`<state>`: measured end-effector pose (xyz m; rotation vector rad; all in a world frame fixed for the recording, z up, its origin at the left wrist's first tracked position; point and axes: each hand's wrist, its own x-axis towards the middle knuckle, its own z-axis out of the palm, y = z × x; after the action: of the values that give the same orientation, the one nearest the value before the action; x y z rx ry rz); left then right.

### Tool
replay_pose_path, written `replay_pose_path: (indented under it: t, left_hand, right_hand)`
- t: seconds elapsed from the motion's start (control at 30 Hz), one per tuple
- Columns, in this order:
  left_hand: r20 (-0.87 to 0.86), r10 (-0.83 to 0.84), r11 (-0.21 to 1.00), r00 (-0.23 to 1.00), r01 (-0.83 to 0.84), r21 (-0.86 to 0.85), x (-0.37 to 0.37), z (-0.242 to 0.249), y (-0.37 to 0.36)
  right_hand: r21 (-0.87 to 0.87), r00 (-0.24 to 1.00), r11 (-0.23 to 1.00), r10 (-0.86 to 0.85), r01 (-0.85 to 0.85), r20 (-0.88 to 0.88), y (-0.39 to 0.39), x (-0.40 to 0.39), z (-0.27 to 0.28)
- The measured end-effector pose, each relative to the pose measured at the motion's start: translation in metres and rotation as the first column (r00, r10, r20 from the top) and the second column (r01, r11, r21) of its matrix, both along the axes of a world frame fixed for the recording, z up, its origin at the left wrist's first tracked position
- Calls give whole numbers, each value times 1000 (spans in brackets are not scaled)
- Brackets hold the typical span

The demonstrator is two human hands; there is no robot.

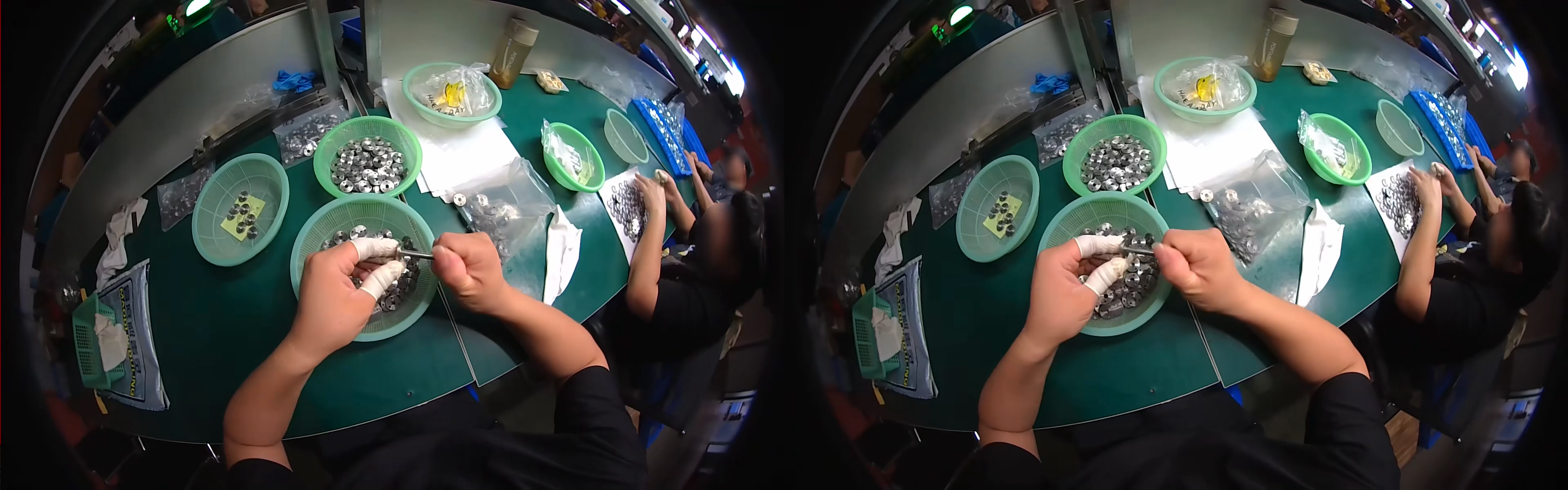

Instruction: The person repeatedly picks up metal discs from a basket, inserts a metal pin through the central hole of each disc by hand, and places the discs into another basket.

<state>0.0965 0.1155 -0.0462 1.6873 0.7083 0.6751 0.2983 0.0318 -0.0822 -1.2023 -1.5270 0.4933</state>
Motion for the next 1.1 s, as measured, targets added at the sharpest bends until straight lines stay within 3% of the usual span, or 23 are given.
replay_pose_path:
  t: [0.07, 0.13, 0.2, 0.3, 0.5, 0.7, 0.9, 1.0, 1.1]
  left_hand:
    - [-59, -34, 982, 998, 44, 184, -1, 16, 0]
    - [-81, -45, 918, 996, 73, 389, -2, 18, 3]
    - [-62, -45, 796, 997, 73, 600, -2, 8, 7]
    - [-95, -62, 607, 993, 114, 786, -2, 9, 12]
    - [-177, -110, 546, 978, 208, 812, -1, 4, 11]
    - [-188, -154, 651, 970, 243, 719, 1, 2, 9]
    - [-199, -361, 844, 911, 410, 345, -6, 8, 14]
    - [-201, -318, 838, 927, 373, 398, -5, 11, 11]
    - [-196, -213, 761, 957, 289, 581, -2, 2, 12]
  right_hand:
    - [-97, 980, 985, 128, -144, -152, 1, 9, 0]
    - [-112, 968, 975, 171, -193, -183, 2, 10, 4]
    - [-128, 961, 959, 232, -252, -153, 2, 14, 3]
    - [-162, 936, 939, 262, -304, -235, 1, 12, 9]
    - [-177, 929, 928, 283, -329, -240, 0, 12, 13]
    - [-108, 954, 956, 253, -272, -162, -1, 9, 7]
    - [30, 971, 970, 240, -239, -10, -1, 3, 6]
    - [71, 971, 968, 240, -241, 25, 0, 4, 3]
    - [24, 972, 972, 235, -234, -10, -1, 5, 4]
